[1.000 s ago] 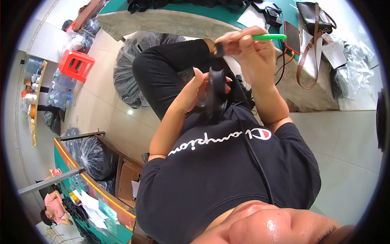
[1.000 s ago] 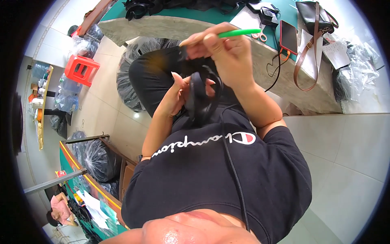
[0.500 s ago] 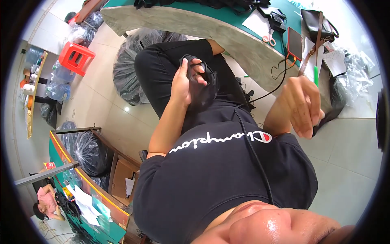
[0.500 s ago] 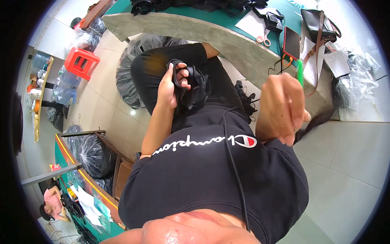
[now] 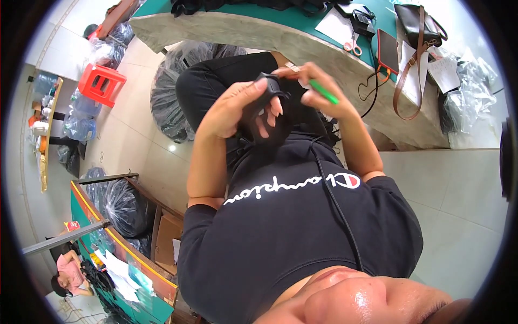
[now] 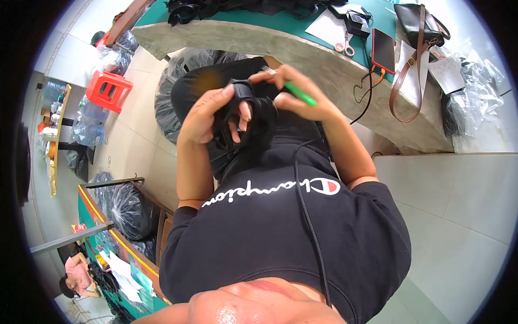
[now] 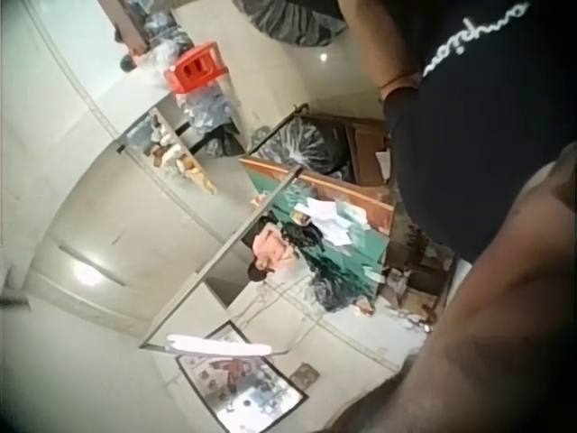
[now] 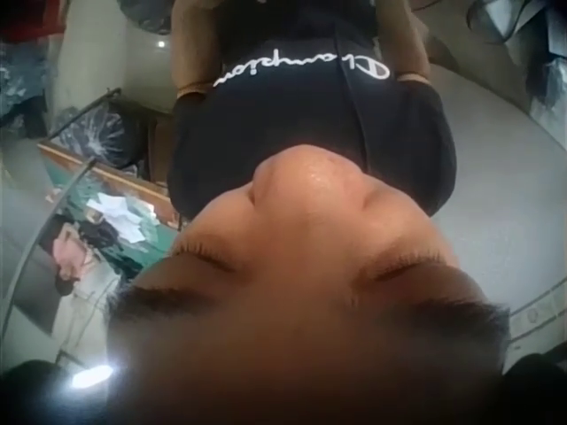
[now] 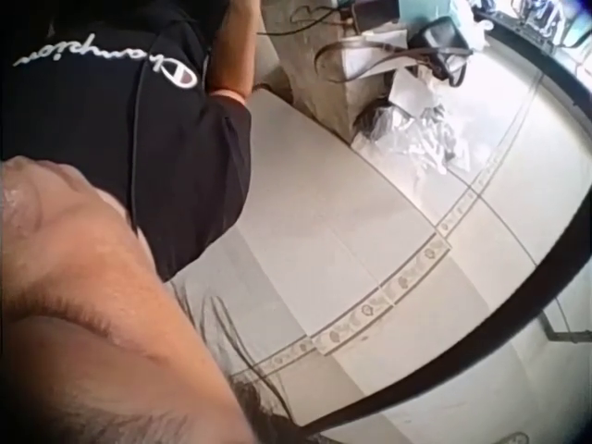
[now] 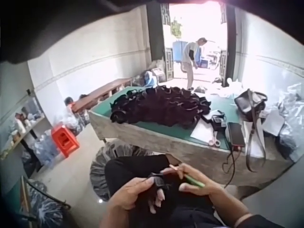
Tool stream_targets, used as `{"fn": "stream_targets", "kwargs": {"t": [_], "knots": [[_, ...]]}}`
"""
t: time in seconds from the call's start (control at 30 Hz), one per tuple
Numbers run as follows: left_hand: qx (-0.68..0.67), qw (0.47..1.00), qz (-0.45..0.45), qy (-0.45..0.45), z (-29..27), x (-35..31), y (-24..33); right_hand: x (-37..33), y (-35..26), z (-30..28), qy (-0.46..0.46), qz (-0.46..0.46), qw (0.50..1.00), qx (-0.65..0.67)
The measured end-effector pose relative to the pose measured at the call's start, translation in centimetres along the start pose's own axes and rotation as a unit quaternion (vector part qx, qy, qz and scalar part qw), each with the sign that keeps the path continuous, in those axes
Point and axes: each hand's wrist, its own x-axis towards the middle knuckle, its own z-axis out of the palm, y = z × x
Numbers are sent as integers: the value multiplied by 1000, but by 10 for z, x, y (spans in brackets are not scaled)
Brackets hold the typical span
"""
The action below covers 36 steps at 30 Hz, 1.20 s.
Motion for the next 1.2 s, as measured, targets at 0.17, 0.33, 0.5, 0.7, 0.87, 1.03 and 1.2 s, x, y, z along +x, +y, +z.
{"fn": "stream_targets", "kwargs": {"t": [0.17, 0.33, 0.5, 0.7, 0.87, 1.03, 1.2], "knots": [[-133, 969, 153, -139, -70, 26, -21, 21, -11, 18, 63, 35, 997, 36], [-565, 796, 82, -201, -36, 50, -90, 53, -8, 6, 309, 28, 937, 158], [-438, 872, 184, -116, -11, 46, -94, 51, 21, -14, 335, 60, 937, 82], [-250, 929, 247, 113, 18, 38, -69, 26, 11, -25, 362, -2, 913, -188], [-322, 908, 261, 60, 17, 22, -76, 17, -8, -23, 414, -58, 887, -198], [-335, 897, 278, 72, 27, 23, -66, 4, -27, -22, 313, 18, 949, -33], [-239, 919, 299, 92, 33, 15, -63, 2, -45, 31, 113, -14, 993, 17]]}}
